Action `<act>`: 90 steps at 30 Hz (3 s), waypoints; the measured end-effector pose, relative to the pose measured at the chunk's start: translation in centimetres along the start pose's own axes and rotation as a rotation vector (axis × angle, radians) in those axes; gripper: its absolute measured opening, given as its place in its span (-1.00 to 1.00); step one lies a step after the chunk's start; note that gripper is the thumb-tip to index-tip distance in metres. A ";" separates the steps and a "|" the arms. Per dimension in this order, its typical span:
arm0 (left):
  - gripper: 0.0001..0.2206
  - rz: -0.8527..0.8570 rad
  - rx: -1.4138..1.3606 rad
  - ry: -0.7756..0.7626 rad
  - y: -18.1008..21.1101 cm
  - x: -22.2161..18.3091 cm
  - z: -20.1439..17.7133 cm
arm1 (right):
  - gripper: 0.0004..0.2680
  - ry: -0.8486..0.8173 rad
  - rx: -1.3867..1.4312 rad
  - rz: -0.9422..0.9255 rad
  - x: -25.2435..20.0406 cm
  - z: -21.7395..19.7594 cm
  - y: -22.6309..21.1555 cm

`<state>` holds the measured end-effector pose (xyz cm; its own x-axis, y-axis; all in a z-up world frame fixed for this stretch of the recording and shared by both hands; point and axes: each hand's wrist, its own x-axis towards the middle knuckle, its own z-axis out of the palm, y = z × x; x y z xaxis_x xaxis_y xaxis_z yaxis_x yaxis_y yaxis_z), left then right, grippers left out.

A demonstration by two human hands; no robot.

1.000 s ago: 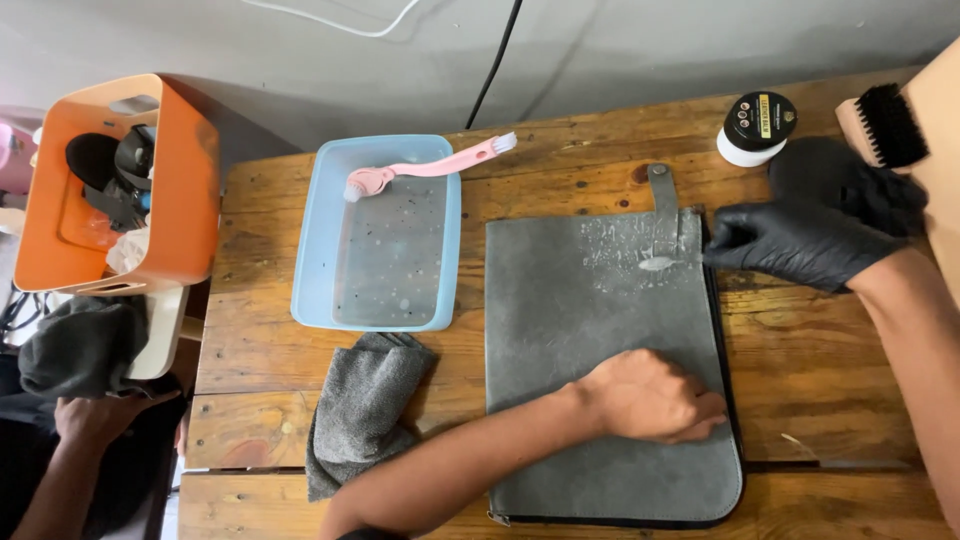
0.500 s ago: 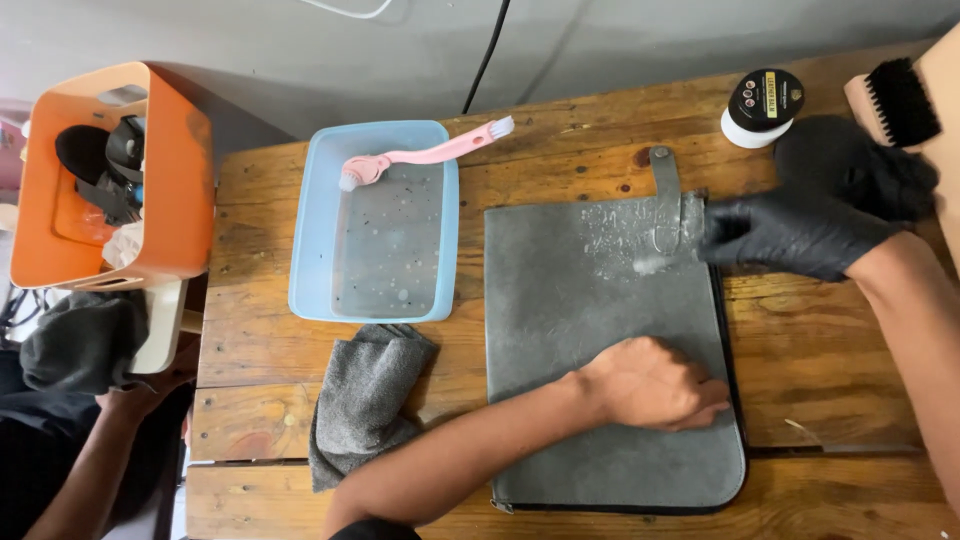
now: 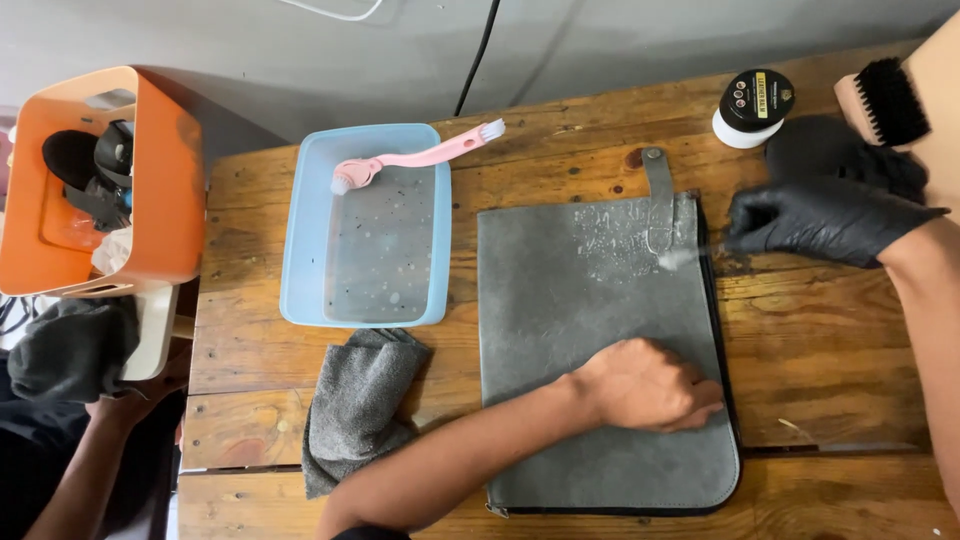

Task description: Cleaning and applying a treatment paste to a leather folder using a spatula and a cloth.

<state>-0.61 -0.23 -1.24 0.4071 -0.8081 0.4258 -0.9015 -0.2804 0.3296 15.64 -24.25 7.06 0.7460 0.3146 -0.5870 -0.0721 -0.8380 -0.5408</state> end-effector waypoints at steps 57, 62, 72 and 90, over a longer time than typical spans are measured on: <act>-0.68 0.007 -0.024 0.071 0.1 -0.4 0.8 | -0.85 0.651 -0.675 -0.897 -0.1 10.1 -25.4; -0.75 0.177 0.053 0.309 -0.7 -0.7 1.3 | -0.86 0.872 -0.780 -0.979 8.3 17.7 -34.0; -0.65 0.207 -0.016 0.251 -0.9 -0.5 2.2 | -0.86 0.839 -0.534 -1.004 9.9 17.1 -35.9; -0.70 -0.002 -0.011 0.004 0.0 -0.5 1.2 | -0.84 0.157 -0.080 -0.258 2.7 2.8 -11.0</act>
<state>-0.98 -0.47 -2.45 0.4091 -0.8057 0.4282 -0.8991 -0.2761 0.3396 16.56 -12.95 9.75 0.8267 0.4539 -0.3327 0.1806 -0.7738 -0.6071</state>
